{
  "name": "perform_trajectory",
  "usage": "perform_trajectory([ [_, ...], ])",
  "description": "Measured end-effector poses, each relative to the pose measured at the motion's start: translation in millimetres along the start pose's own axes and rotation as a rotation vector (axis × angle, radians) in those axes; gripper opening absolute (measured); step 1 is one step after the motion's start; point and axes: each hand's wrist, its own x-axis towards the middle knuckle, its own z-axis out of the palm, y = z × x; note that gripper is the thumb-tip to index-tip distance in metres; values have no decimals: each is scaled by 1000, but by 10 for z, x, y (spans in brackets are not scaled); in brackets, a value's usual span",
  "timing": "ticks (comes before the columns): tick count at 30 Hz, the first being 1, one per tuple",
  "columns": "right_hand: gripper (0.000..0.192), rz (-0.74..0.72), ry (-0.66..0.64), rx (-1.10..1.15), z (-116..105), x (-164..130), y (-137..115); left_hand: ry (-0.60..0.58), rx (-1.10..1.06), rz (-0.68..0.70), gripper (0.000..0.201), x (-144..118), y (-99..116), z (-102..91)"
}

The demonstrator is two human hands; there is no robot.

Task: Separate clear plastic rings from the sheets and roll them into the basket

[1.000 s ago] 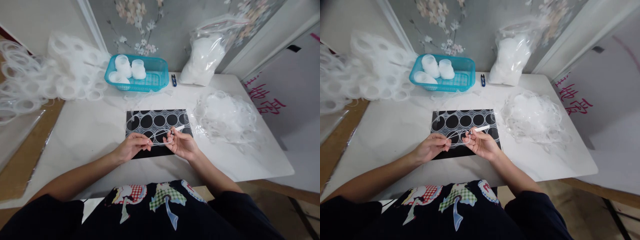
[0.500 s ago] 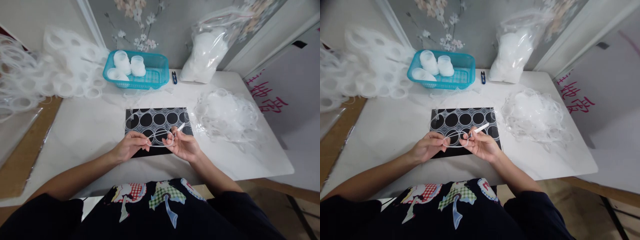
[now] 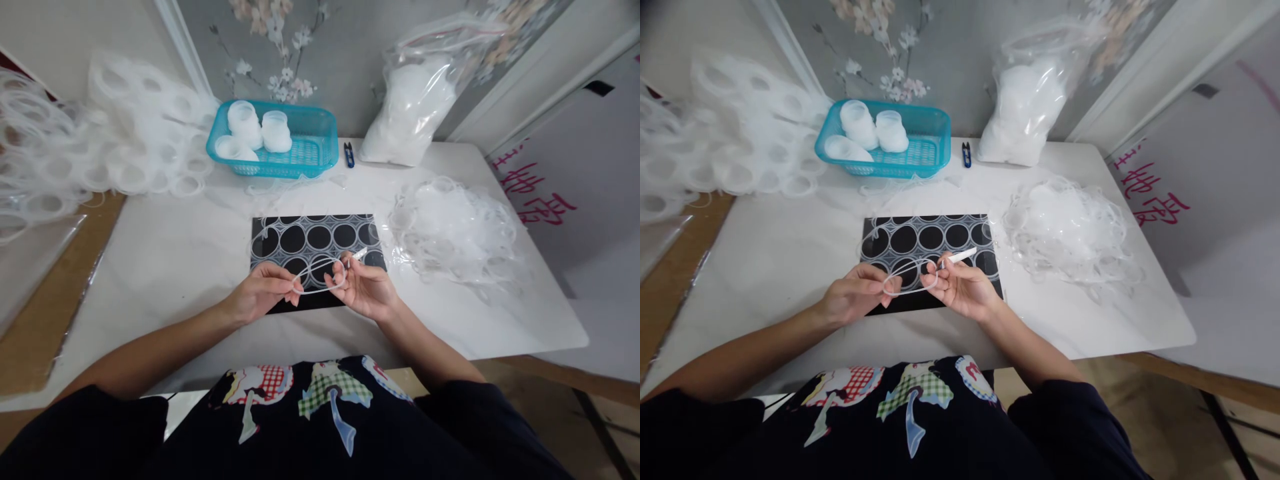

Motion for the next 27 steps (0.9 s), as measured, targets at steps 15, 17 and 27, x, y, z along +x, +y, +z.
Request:
perform_trajectory([
  [15,23,-386,162,-291,46,18,-193,95,867,158,29,88,-9,-23],
  [17,23,-442,172,-516,35,85,-250,66,1206,337,30,140,-27,-68],
  [27,18,-678,341,-1187,-205,648,-85,-39,1804,456,50,266,-210,-340],
])
